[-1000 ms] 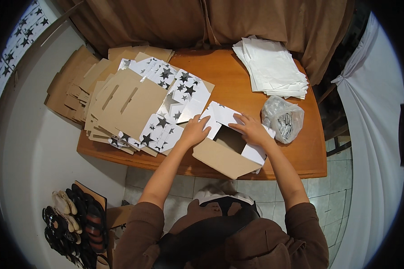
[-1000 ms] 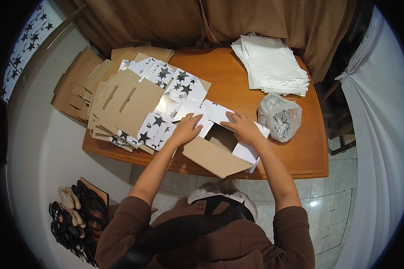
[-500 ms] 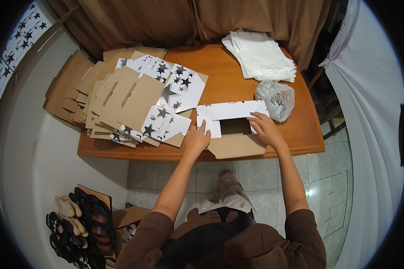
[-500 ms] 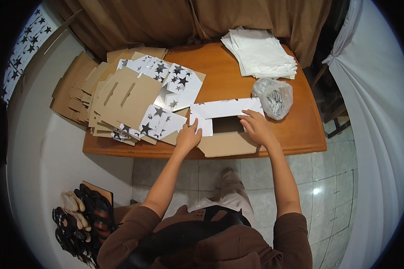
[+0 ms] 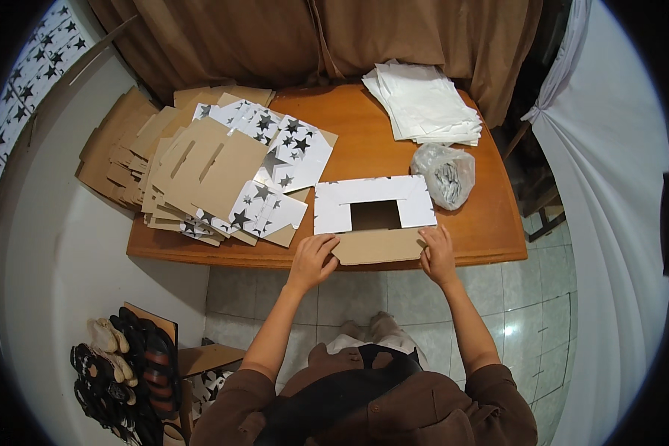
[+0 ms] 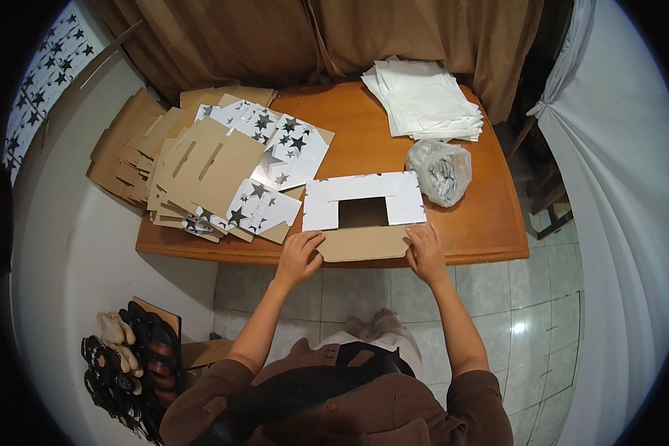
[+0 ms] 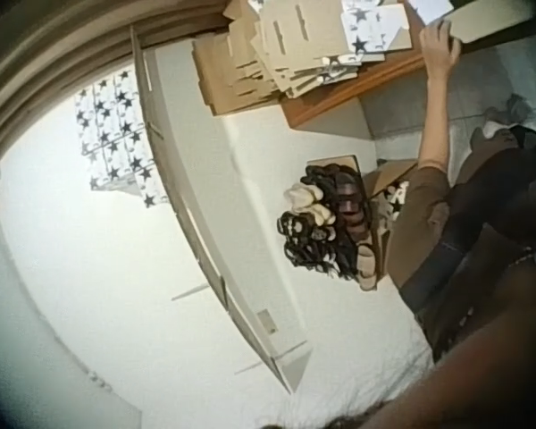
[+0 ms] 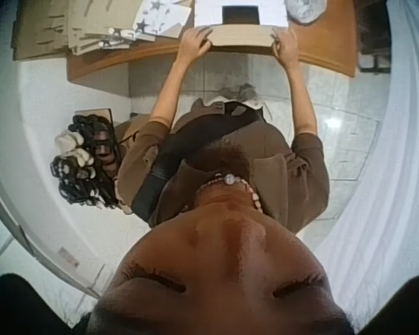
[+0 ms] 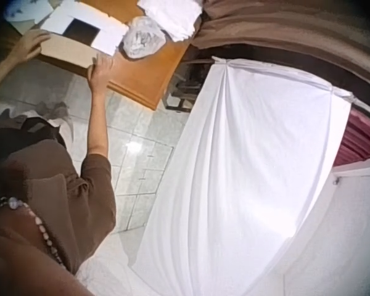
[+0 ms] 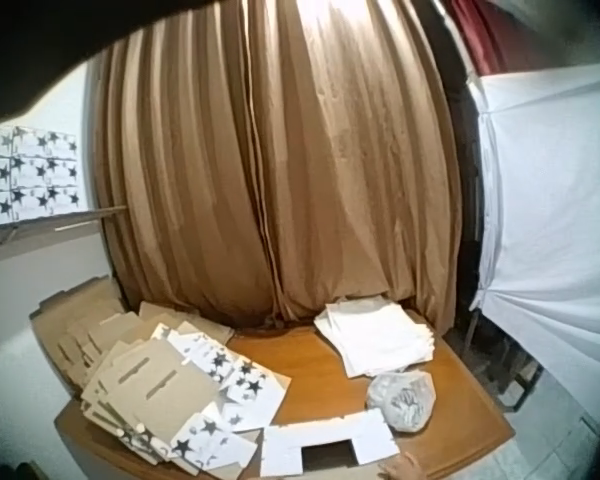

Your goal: Folding flat cardboard shoe boxes and placing white tissue paper inside before stacking them.

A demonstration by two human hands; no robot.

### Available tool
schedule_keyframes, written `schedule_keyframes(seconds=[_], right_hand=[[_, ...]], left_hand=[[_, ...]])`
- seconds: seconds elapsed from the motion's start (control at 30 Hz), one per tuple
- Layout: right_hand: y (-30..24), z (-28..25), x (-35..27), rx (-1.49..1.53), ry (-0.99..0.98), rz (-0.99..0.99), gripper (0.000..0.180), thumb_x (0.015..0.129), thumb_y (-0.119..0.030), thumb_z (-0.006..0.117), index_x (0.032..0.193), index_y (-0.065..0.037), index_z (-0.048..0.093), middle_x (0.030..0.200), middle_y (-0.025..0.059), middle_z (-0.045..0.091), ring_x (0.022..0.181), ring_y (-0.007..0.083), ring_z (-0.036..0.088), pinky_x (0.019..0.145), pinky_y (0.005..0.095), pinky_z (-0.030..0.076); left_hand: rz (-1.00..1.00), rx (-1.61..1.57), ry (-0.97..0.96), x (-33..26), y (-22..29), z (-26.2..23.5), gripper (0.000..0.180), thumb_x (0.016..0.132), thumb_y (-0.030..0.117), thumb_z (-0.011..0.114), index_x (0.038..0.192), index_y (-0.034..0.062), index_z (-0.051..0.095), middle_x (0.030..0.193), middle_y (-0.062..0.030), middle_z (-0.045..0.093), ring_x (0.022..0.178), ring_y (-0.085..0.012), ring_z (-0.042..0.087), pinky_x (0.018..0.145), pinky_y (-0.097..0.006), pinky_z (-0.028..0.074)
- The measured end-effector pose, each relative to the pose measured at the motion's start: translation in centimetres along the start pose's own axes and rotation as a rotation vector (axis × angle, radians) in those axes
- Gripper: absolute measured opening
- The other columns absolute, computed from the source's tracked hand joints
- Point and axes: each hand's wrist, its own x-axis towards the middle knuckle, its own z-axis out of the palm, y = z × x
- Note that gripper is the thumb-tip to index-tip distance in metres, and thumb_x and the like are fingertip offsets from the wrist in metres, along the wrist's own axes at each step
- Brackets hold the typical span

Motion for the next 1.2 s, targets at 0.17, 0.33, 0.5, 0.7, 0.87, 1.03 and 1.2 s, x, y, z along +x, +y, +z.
schedule_keyframes(seconds=[0.17, 0.33, 0.5, 0.7, 0.87, 1.03, 1.2], right_hand=[[1.9, 1.9, 2.9, 0.129, 0.069, 0.042, 0.056, 0.074, 0.001, 0.061, 0.127, -0.006, 0.043, 0.113, 0.0143, 0.054, 0.101, 0.0317, 0.054, 0.092, 0.0466, 0.041], [1.1, 3.3, 4.5, -0.046, 0.178, 0.009, 0.062, 0.074, 0.001, 0.059, 0.132, -0.007, 0.042, 0.135, 0.0189, 0.039, 0.121, 0.0376, 0.041, 0.098, 0.0497, 0.036], [0.3, 3.2, 5.0, -0.260, -0.013, 0.003, 0.061, 0.076, -0.013, 0.059, 0.135, -0.011, 0.042, 0.144, 0.0132, 0.034, 0.133, 0.0340, 0.030, 0.107, 0.0527, 0.025], [0.3, 3.2, 6.1, -0.196, -0.214, 0.013, 0.053, 0.080, -0.025, 0.057, 0.130, -0.011, 0.048, 0.137, 0.0092, 0.045, 0.128, 0.0263, 0.040, 0.105, 0.0494, 0.028], [0.2, 3.7, 6.1, -0.239, -0.253, 0.019, 0.048, 0.081, -0.029, 0.057, 0.125, -0.011, 0.051, 0.130, 0.0083, 0.051, 0.121, 0.0247, 0.047, 0.100, 0.0479, 0.035], [0.6, 3.9, 5.9, -0.202, -0.283, 0.030, 0.045, 0.081, -0.030, 0.057, 0.122, -0.011, 0.054, 0.126, 0.0087, 0.054, 0.118, 0.0249, 0.049, 0.098, 0.0479, 0.036], [0.6, 3.7, 5.9, -0.171, -0.319, 0.052, 0.043, 0.081, -0.030, 0.057, 0.119, -0.010, 0.055, 0.124, 0.0092, 0.055, 0.117, 0.0254, 0.050, 0.098, 0.0478, 0.036]], left_hand=[[-0.235, -0.028, 0.029, 2.0, -0.9, 1.5, 0.033, 0.078, 0.010, 0.061, 0.111, 0.0058, 0.059, 0.103, -0.0088, 0.059, 0.096, -0.0260, 0.056, 0.089, -0.039, 0.038], [-0.273, 0.128, 0.293, 3.1, -1.1, 3.7, 0.063, 0.079, 0.020, 0.068, 0.133, 0.0099, 0.039, 0.120, -0.0145, 0.049, 0.113, -0.0307, 0.046, 0.094, -0.042, 0.036], [-0.073, 0.345, 0.348, 2.8, -1.0, 4.2, 0.066, 0.080, 0.019, 0.067, 0.137, 0.0121, 0.036, 0.134, -0.0154, 0.041, 0.124, -0.0317, 0.039, 0.101, -0.044, 0.032], [-0.041, 0.402, -0.048, 3.7, -0.3, 3.9, 0.050, 0.085, 0.025, 0.058, 0.132, 0.0122, 0.046, 0.140, -0.0052, 0.042, 0.127, -0.0215, 0.040, 0.104, -0.043, 0.031], [-0.075, 0.270, -0.104, 3.9, -1.0, 4.2, 0.048, 0.083, 0.027, 0.063, 0.126, 0.0106, 0.050, 0.131, -0.0061, 0.051, 0.119, -0.0222, 0.049, 0.098, -0.041, 0.039], [-0.093, 0.184, -0.101, 4.1, -1.1, 4.2, 0.043, 0.081, 0.024, 0.064, 0.121, 0.0105, 0.054, 0.124, -0.0066, 0.056, 0.112, -0.0237, 0.054, 0.094, -0.040, 0.041], [-0.117, 0.167, -0.130, 4.1, -1.1, 4.2, 0.040, 0.081, 0.023, 0.064, 0.118, 0.0101, 0.055, 0.122, -0.0063, 0.058, 0.111, -0.0242, 0.055, 0.094, -0.040, 0.042]])
